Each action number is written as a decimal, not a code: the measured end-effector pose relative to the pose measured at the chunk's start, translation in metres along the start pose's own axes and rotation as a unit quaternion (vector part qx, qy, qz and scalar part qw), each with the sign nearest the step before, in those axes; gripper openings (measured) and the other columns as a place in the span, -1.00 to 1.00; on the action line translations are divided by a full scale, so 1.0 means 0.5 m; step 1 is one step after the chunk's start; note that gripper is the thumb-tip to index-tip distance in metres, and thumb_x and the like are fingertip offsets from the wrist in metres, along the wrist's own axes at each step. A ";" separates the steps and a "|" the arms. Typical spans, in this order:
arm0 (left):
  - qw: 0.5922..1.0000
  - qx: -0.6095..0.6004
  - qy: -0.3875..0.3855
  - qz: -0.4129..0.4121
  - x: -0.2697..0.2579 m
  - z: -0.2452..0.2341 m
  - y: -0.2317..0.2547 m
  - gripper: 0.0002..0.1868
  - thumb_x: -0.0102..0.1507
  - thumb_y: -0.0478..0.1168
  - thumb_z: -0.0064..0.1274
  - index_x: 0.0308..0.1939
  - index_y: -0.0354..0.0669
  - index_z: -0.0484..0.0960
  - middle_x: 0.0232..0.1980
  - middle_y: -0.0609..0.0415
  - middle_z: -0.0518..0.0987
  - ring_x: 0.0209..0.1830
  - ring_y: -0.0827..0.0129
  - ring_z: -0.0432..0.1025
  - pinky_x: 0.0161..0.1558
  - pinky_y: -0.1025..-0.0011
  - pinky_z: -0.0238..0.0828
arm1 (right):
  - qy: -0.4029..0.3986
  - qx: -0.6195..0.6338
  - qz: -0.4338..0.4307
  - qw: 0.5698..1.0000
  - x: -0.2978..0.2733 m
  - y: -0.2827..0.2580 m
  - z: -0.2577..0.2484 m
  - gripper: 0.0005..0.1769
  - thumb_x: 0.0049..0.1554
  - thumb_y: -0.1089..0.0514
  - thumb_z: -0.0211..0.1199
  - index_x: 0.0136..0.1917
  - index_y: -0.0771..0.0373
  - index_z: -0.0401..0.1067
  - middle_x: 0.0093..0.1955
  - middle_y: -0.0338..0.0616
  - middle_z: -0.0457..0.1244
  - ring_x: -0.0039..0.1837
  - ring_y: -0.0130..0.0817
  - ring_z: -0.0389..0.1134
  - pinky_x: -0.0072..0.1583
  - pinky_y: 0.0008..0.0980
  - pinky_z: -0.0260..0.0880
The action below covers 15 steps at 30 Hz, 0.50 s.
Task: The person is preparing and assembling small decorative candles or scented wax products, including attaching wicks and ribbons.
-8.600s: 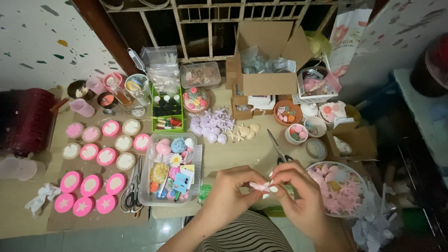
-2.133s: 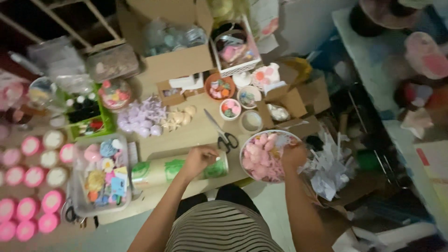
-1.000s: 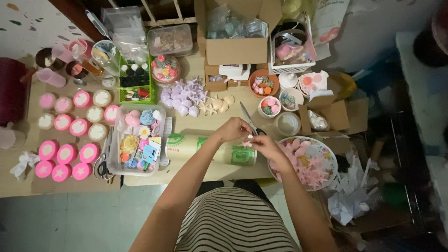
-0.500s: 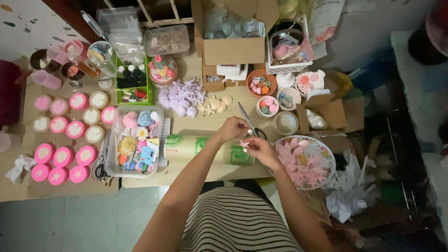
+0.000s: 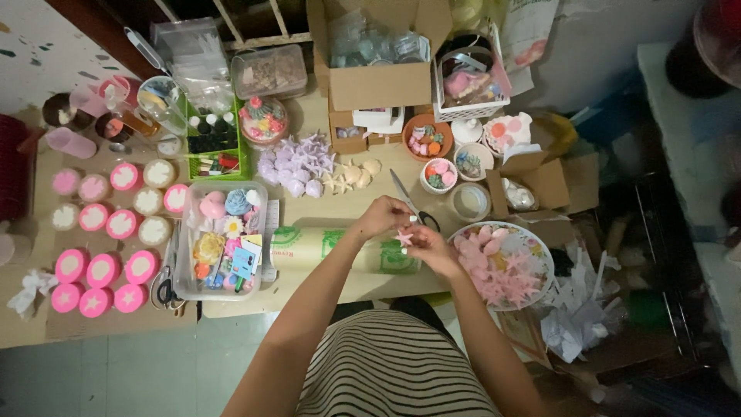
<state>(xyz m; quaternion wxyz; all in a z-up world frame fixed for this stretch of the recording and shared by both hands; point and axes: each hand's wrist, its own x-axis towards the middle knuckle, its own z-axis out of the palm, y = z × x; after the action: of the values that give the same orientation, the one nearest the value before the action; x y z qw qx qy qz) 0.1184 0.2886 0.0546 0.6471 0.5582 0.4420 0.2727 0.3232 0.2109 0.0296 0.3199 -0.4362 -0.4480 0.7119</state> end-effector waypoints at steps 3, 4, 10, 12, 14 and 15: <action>1.000 0.024 0.004 0.008 -0.004 -0.003 0.000 -0.81 0.18 -0.33 0.21 -0.17 -0.36 0.75 -0.35 0.05 0.71 -0.40 0.49 0.58 -0.29 0.49 0.55 | 0.006 -0.011 -0.003 1.000 0.000 0.001 0.002 -0.58 0.06 0.46 0.29 0.19 0.25 0.45 0.06 -0.24 0.37 0.09 -0.45 0.37 0.13 -0.44 0.37; 0.999 0.030 0.006 0.014 -0.003 -0.004 -0.002 -0.82 0.17 -0.33 0.20 -0.18 -0.35 0.76 -0.36 0.06 0.71 -0.40 0.49 0.58 -0.29 0.48 0.55 | 0.005 -0.037 -0.016 0.999 0.000 0.001 0.002 -0.58 0.06 0.46 0.29 0.19 0.26 0.47 0.03 -0.23 0.38 0.06 -0.45 0.36 0.11 -0.44 0.36; 0.994 0.076 0.081 -0.019 0.002 0.008 -0.046 -0.82 0.14 -0.32 0.24 -0.21 -0.31 0.78 -0.44 0.01 0.65 -0.51 0.42 0.48 -0.40 0.42 0.46 | 0.092 -0.059 -0.066 0.992 0.028 0.116 -0.024 -0.54 0.09 0.48 0.31 0.22 0.30 0.30 -0.01 -0.21 0.38 0.03 -0.48 0.38 0.08 -0.45 0.40; 0.991 0.086 0.089 -0.051 -0.008 0.015 -0.045 -0.83 0.13 -0.31 0.25 -0.23 -0.33 0.78 -0.45 0.00 0.65 -0.52 0.42 0.50 -0.41 0.41 0.47 | 0.088 -0.043 -0.078 0.992 0.023 0.104 -0.017 -0.45 0.06 0.49 0.31 0.27 0.28 0.22 -0.03 -0.19 0.38 0.01 -0.48 0.38 0.06 -0.46 0.40; 0.987 0.096 0.098 -0.083 -0.010 0.022 -0.064 -0.83 0.12 -0.31 0.27 -0.26 -0.35 0.77 -0.46 -0.01 0.65 -0.53 0.42 0.52 -0.42 0.41 0.48 | 0.084 -0.026 -0.091 0.992 0.011 0.068 0.001 -0.35 0.03 0.50 0.30 0.31 0.26 0.14 -0.04 -0.16 0.39 0.00 -0.47 0.38 0.04 -0.46 0.40; 0.989 0.040 0.086 -0.117 -0.006 0.026 -0.084 -0.82 0.13 -0.30 0.25 -0.24 -0.36 0.76 -0.45 -0.01 0.64 -0.53 0.41 0.51 -0.44 0.39 0.50 | 0.076 -0.044 -0.083 0.993 0.002 0.037 0.015 -0.32 0.01 0.51 0.28 0.36 0.25 0.18 -0.01 -0.16 0.40 0.01 -0.48 0.38 0.05 -0.47 0.39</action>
<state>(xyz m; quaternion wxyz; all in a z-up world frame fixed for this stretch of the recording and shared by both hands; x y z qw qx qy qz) 0.1227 0.2703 0.0150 0.6117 0.5021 0.5688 0.2240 0.3149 0.2021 0.0140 0.3919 -0.4640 -0.4879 0.6270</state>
